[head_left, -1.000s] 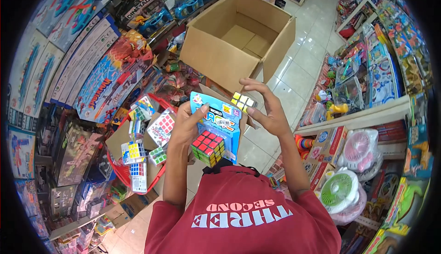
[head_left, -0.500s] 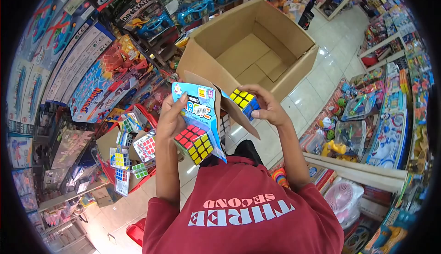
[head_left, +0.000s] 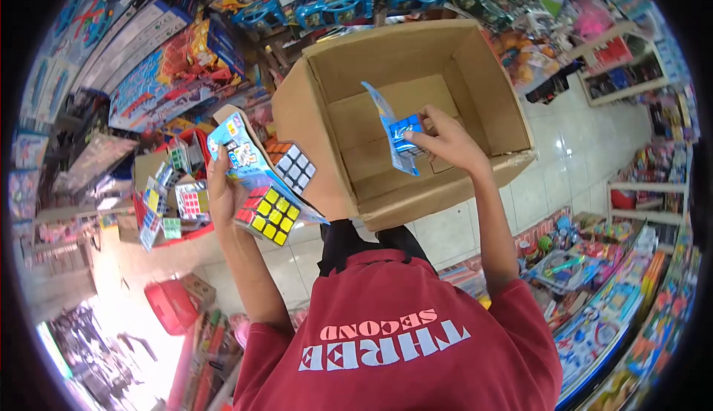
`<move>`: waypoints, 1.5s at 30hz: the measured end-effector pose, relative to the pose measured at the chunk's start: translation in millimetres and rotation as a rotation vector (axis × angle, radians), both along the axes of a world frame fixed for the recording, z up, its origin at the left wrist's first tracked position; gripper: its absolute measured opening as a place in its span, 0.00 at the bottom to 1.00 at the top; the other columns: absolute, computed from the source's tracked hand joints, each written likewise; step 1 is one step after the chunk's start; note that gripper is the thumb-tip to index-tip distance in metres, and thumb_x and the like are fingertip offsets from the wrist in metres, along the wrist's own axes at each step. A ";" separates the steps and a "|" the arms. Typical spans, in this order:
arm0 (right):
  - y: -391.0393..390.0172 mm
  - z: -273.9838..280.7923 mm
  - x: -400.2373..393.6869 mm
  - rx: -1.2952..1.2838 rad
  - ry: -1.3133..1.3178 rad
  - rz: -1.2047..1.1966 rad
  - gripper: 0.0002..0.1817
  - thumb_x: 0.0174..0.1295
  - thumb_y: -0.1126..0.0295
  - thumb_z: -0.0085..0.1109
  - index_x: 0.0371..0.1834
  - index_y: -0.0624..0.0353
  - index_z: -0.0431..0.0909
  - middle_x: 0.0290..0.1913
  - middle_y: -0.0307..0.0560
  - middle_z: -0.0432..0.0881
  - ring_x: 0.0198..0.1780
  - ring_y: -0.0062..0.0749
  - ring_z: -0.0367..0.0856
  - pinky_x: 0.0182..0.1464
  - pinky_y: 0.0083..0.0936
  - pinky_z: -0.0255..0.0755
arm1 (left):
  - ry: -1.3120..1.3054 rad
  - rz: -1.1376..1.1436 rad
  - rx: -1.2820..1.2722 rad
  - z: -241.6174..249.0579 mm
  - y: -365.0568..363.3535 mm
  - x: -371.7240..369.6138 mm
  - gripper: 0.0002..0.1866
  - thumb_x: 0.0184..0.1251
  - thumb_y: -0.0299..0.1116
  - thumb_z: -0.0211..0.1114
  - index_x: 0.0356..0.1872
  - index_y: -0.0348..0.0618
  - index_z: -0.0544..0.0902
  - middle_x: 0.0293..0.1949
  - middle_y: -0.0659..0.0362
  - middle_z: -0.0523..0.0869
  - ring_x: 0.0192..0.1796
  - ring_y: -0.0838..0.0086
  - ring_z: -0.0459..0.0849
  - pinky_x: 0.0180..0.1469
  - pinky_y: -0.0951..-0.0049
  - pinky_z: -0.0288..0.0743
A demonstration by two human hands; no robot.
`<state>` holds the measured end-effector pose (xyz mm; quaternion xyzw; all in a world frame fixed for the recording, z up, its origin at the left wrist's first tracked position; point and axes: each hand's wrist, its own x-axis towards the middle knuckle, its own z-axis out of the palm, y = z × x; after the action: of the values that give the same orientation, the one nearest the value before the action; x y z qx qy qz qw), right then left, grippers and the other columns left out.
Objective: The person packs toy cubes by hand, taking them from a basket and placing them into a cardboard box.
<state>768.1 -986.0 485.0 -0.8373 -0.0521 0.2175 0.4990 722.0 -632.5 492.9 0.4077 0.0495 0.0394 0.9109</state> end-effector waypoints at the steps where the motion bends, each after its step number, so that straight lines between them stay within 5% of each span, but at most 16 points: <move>1: -2.2 -7.9 13.2 -0.132 -0.016 0.082 0.29 0.54 0.51 0.62 0.47 0.65 0.69 0.41 0.52 0.77 0.36 0.34 0.79 0.35 0.29 0.74 | 0.005 0.008 0.017 -6.2 4.3 -6.0 0.16 0.70 0.35 0.51 0.51 0.34 0.72 0.45 0.52 0.82 0.44 0.69 0.84 0.48 0.66 0.79; 7: 39.8 -87.7 85.7 -0.712 -0.139 0.722 0.36 0.47 0.44 0.62 0.47 0.67 0.70 0.35 0.60 0.81 0.39 0.46 0.81 0.33 0.32 0.76 | 0.094 0.231 -0.044 -17.8 1.5 -24.3 0.15 0.70 0.35 0.52 0.50 0.36 0.72 0.44 0.54 0.82 0.43 0.70 0.83 0.44 0.66 0.80; 10: 72.3 -101.2 95.4 -0.660 0.045 0.757 0.40 0.42 0.42 0.65 0.49 0.66 0.71 0.37 0.59 0.81 0.41 0.48 0.81 0.41 0.37 0.76 | 0.168 0.306 0.010 -23.6 7.6 -17.9 0.15 0.69 0.37 0.54 0.49 0.35 0.73 0.42 0.53 0.82 0.42 0.70 0.84 0.42 0.66 0.81; 13: 96.2 -174.5 93.2 -0.742 0.107 0.779 0.43 0.39 0.42 0.67 0.52 0.66 0.70 0.38 0.59 0.81 0.44 0.48 0.81 0.49 0.37 0.75 | 0.144 0.231 -0.027 -18.4 3.2 0.2 0.17 0.69 0.37 0.54 0.48 0.33 0.73 0.42 0.51 0.82 0.42 0.69 0.84 0.43 0.67 0.81; 16: 102.1 -243.7 80.1 -0.801 0.009 0.968 0.47 0.36 0.42 0.68 0.56 0.66 0.67 0.45 0.61 0.79 0.46 0.50 0.79 0.51 0.38 0.74 | 0.153 0.270 -0.003 -14.7 -0.1 17.5 0.17 0.69 0.37 0.54 0.49 0.32 0.73 0.43 0.50 0.82 0.42 0.68 0.84 0.44 0.66 0.80; 22: 98.0 -298.6 50.3 -0.695 0.162 0.987 0.54 0.31 0.42 0.72 0.59 0.67 0.61 0.53 0.66 0.71 0.55 0.52 0.73 0.53 0.41 0.72 | 0.204 0.233 0.004 -26.1 1.9 44.3 0.16 0.70 0.38 0.53 0.49 0.36 0.73 0.42 0.54 0.83 0.40 0.70 0.84 0.41 0.67 0.82; 25: 90.8 -268.0 45.8 -0.602 0.339 0.925 0.51 0.32 0.48 0.73 0.57 0.69 0.61 0.51 0.66 0.72 0.54 0.49 0.73 0.48 0.42 0.75 | 0.205 0.202 0.025 -18.2 -5.1 55.5 0.16 0.69 0.38 0.54 0.49 0.37 0.74 0.41 0.54 0.83 0.39 0.70 0.85 0.40 0.67 0.82; 28: 89.0 -288.0 41.4 -0.624 0.103 1.156 0.49 0.36 0.54 0.72 0.59 0.70 0.59 0.52 0.65 0.72 0.49 0.47 0.77 0.40 0.40 0.78 | 0.198 0.232 0.023 -11.8 -12.6 62.8 0.16 0.69 0.38 0.54 0.49 0.37 0.74 0.41 0.54 0.83 0.39 0.70 0.85 0.40 0.67 0.82; 31: 84.0 -280.5 61.0 -0.466 0.715 0.976 0.48 0.38 0.56 0.71 0.63 0.66 0.57 0.51 0.62 0.74 0.47 0.42 0.78 0.39 0.35 0.78 | 0.181 0.230 -0.012 2.7 -29.7 63.7 0.16 0.69 0.38 0.54 0.49 0.37 0.74 0.41 0.54 0.83 0.39 0.70 0.85 0.41 0.67 0.81; 34: 74.5 -250.5 76.8 -0.475 0.766 0.918 0.44 0.43 0.56 0.67 0.64 0.62 0.58 0.49 0.57 0.76 0.50 0.37 0.77 0.47 0.31 0.75 | 0.097 0.167 -0.051 4.8 -43.9 60.8 0.18 0.69 0.36 0.54 0.50 0.30 0.72 0.45 0.49 0.82 0.44 0.67 0.84 0.46 0.66 0.80; 37: 69.4 -223.2 106.0 -0.406 0.171 1.169 0.37 0.52 0.55 0.61 0.64 0.59 0.60 0.49 0.51 0.77 0.51 0.32 0.75 0.53 0.27 0.70 | 0.086 0.114 -0.063 11.0 -67.6 61.4 0.17 0.69 0.35 0.54 0.51 0.31 0.72 0.46 0.50 0.82 0.46 0.67 0.83 0.49 0.65 0.78; 41: 42.0 -115.7 127.4 0.550 0.757 0.508 0.38 0.55 0.49 0.58 0.66 0.56 0.59 0.53 0.45 0.73 0.57 0.31 0.72 0.54 0.31 0.70 | 0.085 0.062 -0.070 8.8 -101.4 65.4 0.16 0.69 0.35 0.55 0.50 0.32 0.73 0.46 0.51 0.82 0.45 0.69 0.83 0.50 0.68 0.77; 45: 11.5 -60.2 135.2 1.076 0.825 0.660 0.40 0.59 0.54 0.56 0.71 0.53 0.48 0.67 0.42 0.59 0.63 0.34 0.65 0.61 0.32 0.64 | 0.147 0.027 -0.048 4.6 -135.7 72.6 0.15 0.67 0.35 0.57 0.49 0.36 0.75 0.45 0.54 0.82 0.44 0.73 0.83 0.48 0.70 0.77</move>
<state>903.3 -974.6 424.8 -0.2696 -0.2082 0.5961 0.7271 794.7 -768.2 497.5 0.3866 0.1226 0.0203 0.9138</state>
